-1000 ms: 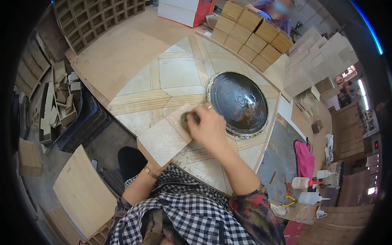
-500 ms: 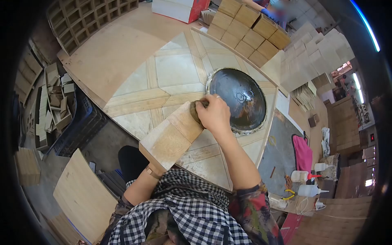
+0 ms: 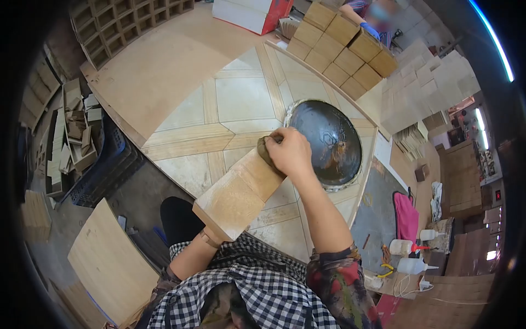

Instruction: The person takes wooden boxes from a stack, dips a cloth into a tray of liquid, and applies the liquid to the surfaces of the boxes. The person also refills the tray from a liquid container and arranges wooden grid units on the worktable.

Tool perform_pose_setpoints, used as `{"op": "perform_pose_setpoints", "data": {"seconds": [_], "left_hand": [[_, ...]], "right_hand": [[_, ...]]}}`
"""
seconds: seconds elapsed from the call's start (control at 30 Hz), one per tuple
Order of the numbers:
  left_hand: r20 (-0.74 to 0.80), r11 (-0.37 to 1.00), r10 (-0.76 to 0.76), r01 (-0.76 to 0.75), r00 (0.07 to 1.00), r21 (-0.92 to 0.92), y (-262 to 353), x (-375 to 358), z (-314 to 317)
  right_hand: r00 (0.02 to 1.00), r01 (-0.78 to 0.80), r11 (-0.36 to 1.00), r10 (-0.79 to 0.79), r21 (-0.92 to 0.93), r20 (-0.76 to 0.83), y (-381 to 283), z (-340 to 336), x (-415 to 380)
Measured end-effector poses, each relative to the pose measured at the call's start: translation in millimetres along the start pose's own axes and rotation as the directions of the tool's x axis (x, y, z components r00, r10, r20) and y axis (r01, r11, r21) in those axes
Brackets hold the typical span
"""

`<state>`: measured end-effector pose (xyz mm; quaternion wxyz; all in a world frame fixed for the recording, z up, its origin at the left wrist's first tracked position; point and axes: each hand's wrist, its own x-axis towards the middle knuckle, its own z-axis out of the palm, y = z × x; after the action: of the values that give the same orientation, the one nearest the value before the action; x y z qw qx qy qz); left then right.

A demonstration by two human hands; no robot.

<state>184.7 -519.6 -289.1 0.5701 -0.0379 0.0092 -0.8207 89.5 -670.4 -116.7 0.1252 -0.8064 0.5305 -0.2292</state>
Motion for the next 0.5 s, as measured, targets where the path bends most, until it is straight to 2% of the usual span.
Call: {"op": "perform_pose_setpoints", "data": {"seconds": [0.03, 0.07, 0.1, 0.13, 0.17, 0.2, 0.27, 0.33, 0.4, 0.43, 0.47, 0.5], "left_hand": [[0.004, 0.954, 0.077, -0.075, 0.997, 0.290, -0.1, 3.4, -2.4], [0.021, 0.893, 0.123, -0.120, 0.992, 0.434, -1.9, 4.2, -5.4], [0.044, 0.836, 0.154, -0.154, 0.987, 0.527, -0.9, 6.0, -3.1], [0.064, 0.800, 0.164, -0.171, 0.984, 0.575, -0.3, 8.0, -0.6], [0.082, 0.776, 0.170, -0.184, 0.982, 0.604, -1.0, 8.3, 0.9], [0.095, 0.758, 0.167, -0.189, 0.981, 0.624, -0.5, 9.7, 1.0], [0.116, 0.767, 0.144, -0.185, 0.983, 0.614, -0.4, 10.5, -0.3], [0.137, 0.838, 0.115, -0.170, 0.984, 0.518, -0.6, 8.4, -7.6], [0.136, 0.910, 0.097, -0.144, 0.986, 0.389, -1.7, 8.9, -16.2], [0.133, 0.929, 0.102, -0.143, 0.986, 0.342, -2.5, 9.1, -19.6], [0.044, 0.929, 0.122, -0.130, 0.992, 0.345, -2.2, 8.1, -13.9], [-0.046, 0.931, 0.141, -0.117, 0.989, 0.347, -1.8, 7.3, -8.2]], "right_hand": [[1.000, 0.006, 1.000, -0.006, 0.028, 0.025, -7.1, -1.1, 2.5], [0.998, -0.010, 0.995, 0.003, 0.096, 0.067, -16.3, -2.9, -6.9], [0.994, 0.051, 0.979, -0.069, 0.198, 0.084, -38.5, -12.0, -22.1], [0.976, 0.186, 0.935, -0.211, 0.303, 0.052, -53.4, -14.3, -42.2], [0.941, 0.253, 0.882, -0.319, 0.397, 0.110, -69.1, -20.4, -64.2], [0.882, 0.398, 0.806, -0.468, 0.439, 0.058, -82.3, -22.0, -79.3], [0.893, 0.413, 0.855, -0.447, 0.313, 0.043, -81.5, -22.1, -85.1], [0.945, 0.326, 0.944, -0.327, 0.049, 0.000, -54.0, -9.9, -52.9], [0.993, 0.089, 0.994, -0.094, -0.066, -0.071, -15.2, 7.0, -10.6], [0.999, 0.039, 0.999, -0.039, -0.007, 0.010, 2.6, 8.6, 6.3], [0.995, -0.018, 0.999, 0.014, 0.048, 0.095, 11.7, 8.2, 15.0], [0.996, -0.003, 0.999, -0.002, 0.052, 0.087, 7.4, 5.5, 14.1]]}}
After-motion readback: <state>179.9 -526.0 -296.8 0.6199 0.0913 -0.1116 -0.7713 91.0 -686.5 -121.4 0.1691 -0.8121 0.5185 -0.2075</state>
